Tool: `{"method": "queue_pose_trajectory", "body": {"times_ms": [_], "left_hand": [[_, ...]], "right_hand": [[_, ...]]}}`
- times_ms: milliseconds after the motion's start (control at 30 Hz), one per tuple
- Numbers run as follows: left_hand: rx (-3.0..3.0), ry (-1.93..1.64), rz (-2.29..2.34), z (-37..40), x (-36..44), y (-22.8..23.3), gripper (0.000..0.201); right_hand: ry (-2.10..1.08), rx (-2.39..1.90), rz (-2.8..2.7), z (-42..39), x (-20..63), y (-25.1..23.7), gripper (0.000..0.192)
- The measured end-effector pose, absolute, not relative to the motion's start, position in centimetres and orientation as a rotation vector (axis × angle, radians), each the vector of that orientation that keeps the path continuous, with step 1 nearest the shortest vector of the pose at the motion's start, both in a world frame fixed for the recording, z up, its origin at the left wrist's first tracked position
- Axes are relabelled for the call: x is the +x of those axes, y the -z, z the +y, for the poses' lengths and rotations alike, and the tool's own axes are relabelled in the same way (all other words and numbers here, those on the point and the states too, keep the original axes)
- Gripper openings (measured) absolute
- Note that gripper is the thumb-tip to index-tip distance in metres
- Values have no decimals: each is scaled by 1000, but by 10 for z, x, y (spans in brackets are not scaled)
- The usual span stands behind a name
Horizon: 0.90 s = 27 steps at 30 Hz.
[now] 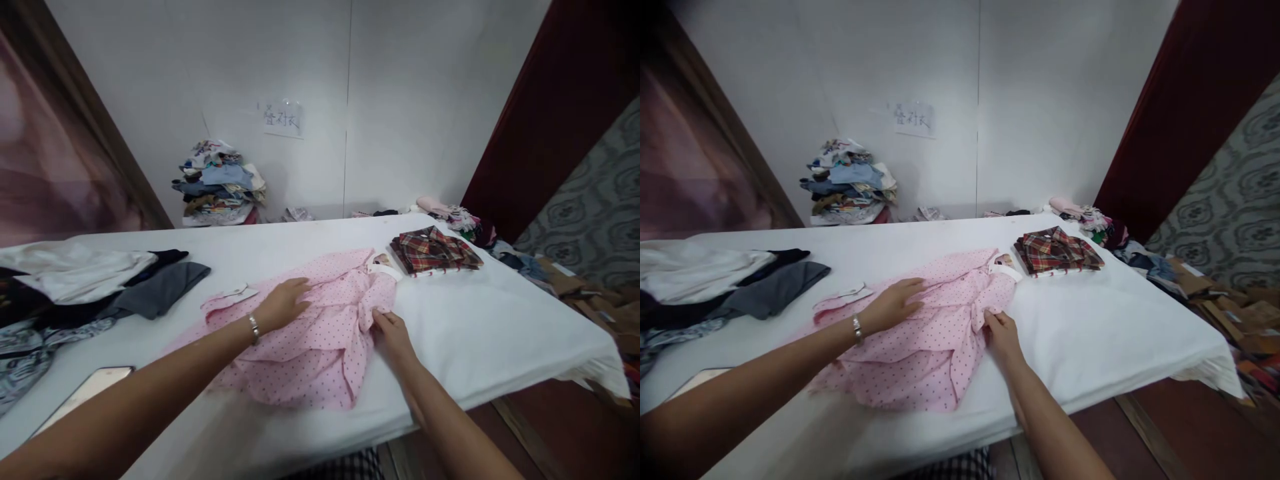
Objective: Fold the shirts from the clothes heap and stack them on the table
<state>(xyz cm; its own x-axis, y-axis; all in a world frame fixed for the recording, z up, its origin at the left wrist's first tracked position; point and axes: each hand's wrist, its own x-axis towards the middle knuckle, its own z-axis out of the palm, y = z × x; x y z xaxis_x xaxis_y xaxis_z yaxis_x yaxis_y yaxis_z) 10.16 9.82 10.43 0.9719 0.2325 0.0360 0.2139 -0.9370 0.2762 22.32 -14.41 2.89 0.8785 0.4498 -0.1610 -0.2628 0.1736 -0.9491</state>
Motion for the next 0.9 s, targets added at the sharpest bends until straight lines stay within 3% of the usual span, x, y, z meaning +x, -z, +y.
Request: {"method": "queue_pose_trajectory", "body": {"times_ms": [100,167,267,400,633,733,900], "left_hand": [[2996,-84,615,131,72,-90,56],[3039,-44,719,141,64,-89,52],[3030,9,860,149,67,-94,32],[2961,-80,1028,172,85,-127,34],[2733,-588,1213,238,124,-208,49],[2725,-638,1054,228,135,-191,48],[2735,-454,577,173,97,-123,40]], "right_hand": [[-534,-1225,-204,-146,224,-25,31],[-519,-1191,-268,-146,224,-23,26],[-440,-1197,-400,-146,223,-20,46],[-467,-1221,-436,-144,222,-18,78],[-421,-1283,-427,-143,223,-24,83],[-447,-1260,-411,-144,222,-26,88],[-561,-1198,-386,-146,221,-29,100]]}}
